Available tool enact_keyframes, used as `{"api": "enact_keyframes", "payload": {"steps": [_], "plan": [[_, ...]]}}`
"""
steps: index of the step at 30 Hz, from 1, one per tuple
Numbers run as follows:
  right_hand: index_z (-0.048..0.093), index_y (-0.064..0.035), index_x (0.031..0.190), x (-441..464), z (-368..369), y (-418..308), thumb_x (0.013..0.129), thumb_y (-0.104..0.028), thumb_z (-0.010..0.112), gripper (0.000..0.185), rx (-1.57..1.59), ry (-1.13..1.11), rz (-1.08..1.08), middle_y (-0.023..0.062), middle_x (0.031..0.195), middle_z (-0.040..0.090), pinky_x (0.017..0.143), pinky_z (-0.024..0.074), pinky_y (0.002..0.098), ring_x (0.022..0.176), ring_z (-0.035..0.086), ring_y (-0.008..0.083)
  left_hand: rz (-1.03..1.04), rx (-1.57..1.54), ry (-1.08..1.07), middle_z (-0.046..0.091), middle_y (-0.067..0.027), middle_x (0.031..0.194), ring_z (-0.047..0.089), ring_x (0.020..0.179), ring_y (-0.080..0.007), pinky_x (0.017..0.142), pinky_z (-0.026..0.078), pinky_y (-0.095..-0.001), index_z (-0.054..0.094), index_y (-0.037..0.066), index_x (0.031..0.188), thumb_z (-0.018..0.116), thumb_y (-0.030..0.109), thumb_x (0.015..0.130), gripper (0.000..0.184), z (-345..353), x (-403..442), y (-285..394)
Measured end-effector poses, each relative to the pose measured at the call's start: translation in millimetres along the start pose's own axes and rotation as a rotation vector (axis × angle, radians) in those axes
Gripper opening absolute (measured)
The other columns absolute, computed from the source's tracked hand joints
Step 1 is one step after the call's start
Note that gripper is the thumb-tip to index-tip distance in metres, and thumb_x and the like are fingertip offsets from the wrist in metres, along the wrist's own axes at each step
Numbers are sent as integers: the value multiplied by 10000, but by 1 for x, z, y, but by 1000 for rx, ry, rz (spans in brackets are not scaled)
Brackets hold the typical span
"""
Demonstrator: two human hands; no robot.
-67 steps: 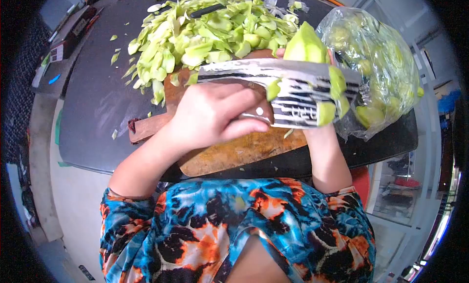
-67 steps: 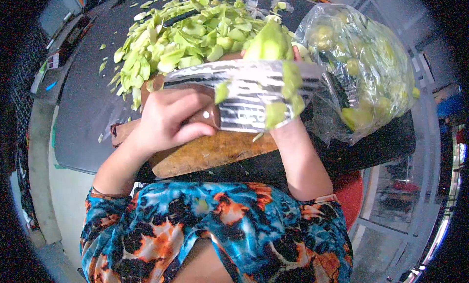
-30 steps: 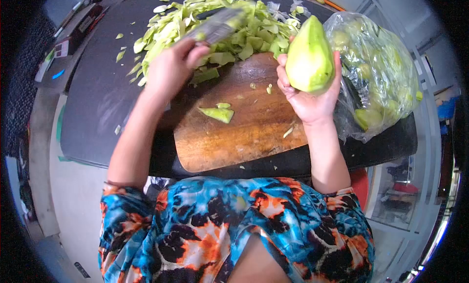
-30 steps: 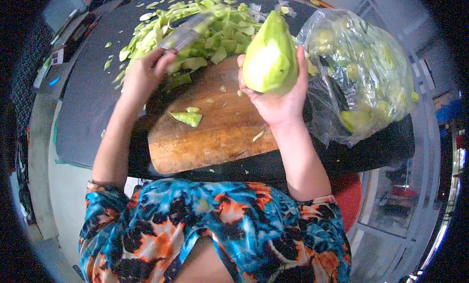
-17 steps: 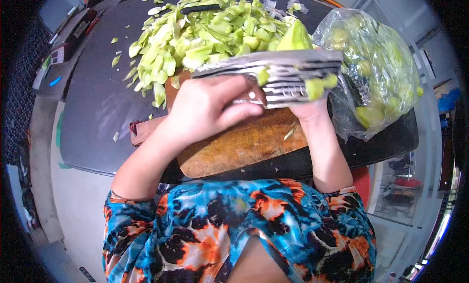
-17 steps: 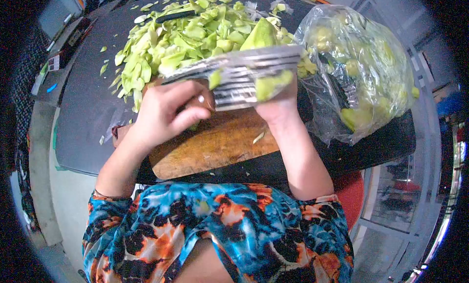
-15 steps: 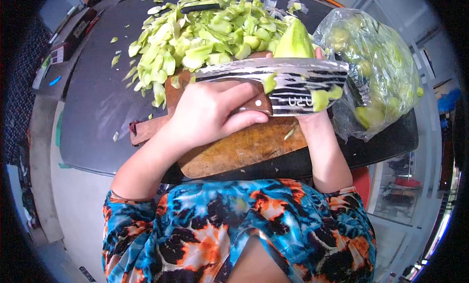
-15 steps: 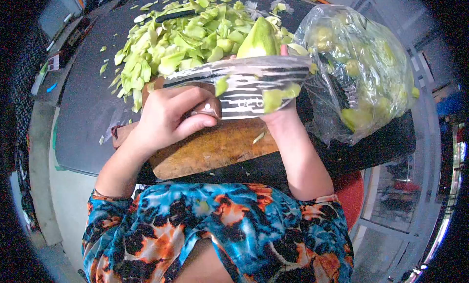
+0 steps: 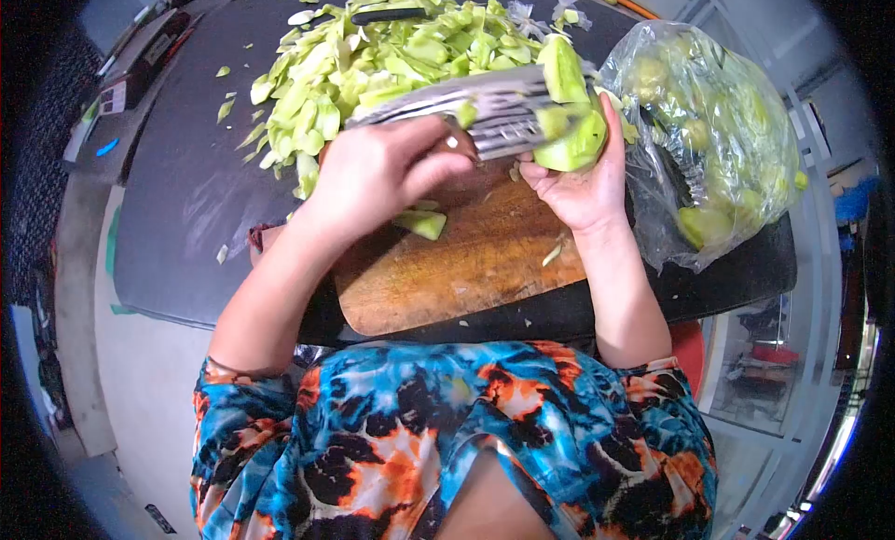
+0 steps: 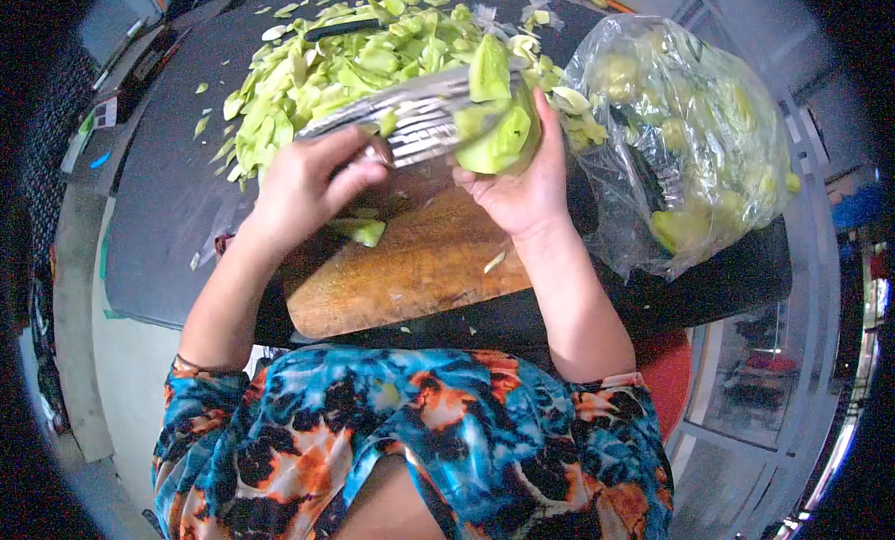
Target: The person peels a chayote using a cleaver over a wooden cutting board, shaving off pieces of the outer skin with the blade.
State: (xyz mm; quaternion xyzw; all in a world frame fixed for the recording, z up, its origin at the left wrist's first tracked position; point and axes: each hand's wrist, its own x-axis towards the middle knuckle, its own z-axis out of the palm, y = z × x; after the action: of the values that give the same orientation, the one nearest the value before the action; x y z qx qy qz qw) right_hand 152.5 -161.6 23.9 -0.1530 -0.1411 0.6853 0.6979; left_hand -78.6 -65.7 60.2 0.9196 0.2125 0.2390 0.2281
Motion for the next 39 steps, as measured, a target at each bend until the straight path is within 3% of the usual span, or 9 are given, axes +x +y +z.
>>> {"api": "enact_keyframes", "payload": {"steps": [5, 9, 11, 20, 21, 24, 27, 30, 39], "plan": [[549, -71, 1204, 0, 12, 2, 915, -608, 382, 633, -134, 4, 49, 195, 1005, 632, 572, 536, 363, 778, 639, 331, -314, 105, 341, 635, -171, 706, 650, 677, -328, 604, 501, -393, 666, 89, 970, 611, 382, 900, 306, -3, 9, -34], [534, -64, 1222, 1, 13, 1, 917, -608, 373, 644, -111, -39, 26, 216, 1031, 626, 592, 550, 372, 815, 641, 337, -394, -206, 467, 497, 39, 684, 414, 614, -37, 530, 323, -212, 632, 3, 1037, 542, 293, 976, 310, -24, 10, -62], [521, -64, 1241, 0, 11, 1, 922, -597, 368, 640, -95, 4, 5, 218, 1061, 619, 617, 556, 381, 844, 638, 346, -371, -304, 474, 468, 52, 671, 394, 604, -28, 522, 309, -205, 633, 16, 996, 540, 287, 978, 287, -18, 9, -54], [463, -70, 1323, 2, 17, 8, 973, -444, 403, 515, -34, 215, -228, 156, 1326, 493, 956, 451, 485, 1214, 489, 279, 128, -208, 17, 642, -76, 796, 649, 750, -222, 688, 499, -317, 615, 42, 914, 649, 369, 877, 331, -4, -4, -2], [494, -58, 1291, 6, 10, 10, 948, -505, 436, 566, -89, 18, -278, 162, 1280, 530, 954, 455, 462, 1179, 520, 290, 211, -187, 33, 658, -67, 771, 661, 708, -249, 627, 514, -334, 660, 105, 884, 694, 361, 820, 266, 1, -4, -1], [583, -46, 1177, -1, 16, 2, 883, -647, 441, 684, -26, 183, -45, 173, 1070, 647, 896, 494, 468, 987, 625, 313, 346, -255, -9, 656, -57, 763, 659, 696, -258, 617, 517, -337, 643, 108, 884, 691, 364, 819, 269, 6, -4, 13], [592, -58, 1158, 8, -4, -1, 901, -599, 444, 617, -75, -17, -18, 169, 1034, 654, 849, 508, 473, 950, 628, 314, 292, -345, -78, 671, -57, 789, 659, 677, -236, 624, 518, -317, 652, 97, 897, 675, 334, 849, 243, 13, -4, 11], [570, -77, 1187, 5, 4, 3, 905, -588, 444, 598, 31, 116, -113, 140, 1088, 630, 856, 509, 458, 1003, 609, 302, -17, -553, -182, 664, -56, 770, 635, 707, -132, 652, 496, -278, 653, 40, 935, 631, 299, 906, 262, 9, -6, 1], [581, -156, 1195, 5, 13, -2, 882, -624, 474, 574, -106, 415, -265, 68, 1150, 605, 854, 471, 428, 1057, 566, 254, -42, -373, -50, 617, -47, 809, 566, 775, -125, 738, 463, -279, 605, -2, 919, 594, 326, 931, 328, 4, -6, 8]]}}
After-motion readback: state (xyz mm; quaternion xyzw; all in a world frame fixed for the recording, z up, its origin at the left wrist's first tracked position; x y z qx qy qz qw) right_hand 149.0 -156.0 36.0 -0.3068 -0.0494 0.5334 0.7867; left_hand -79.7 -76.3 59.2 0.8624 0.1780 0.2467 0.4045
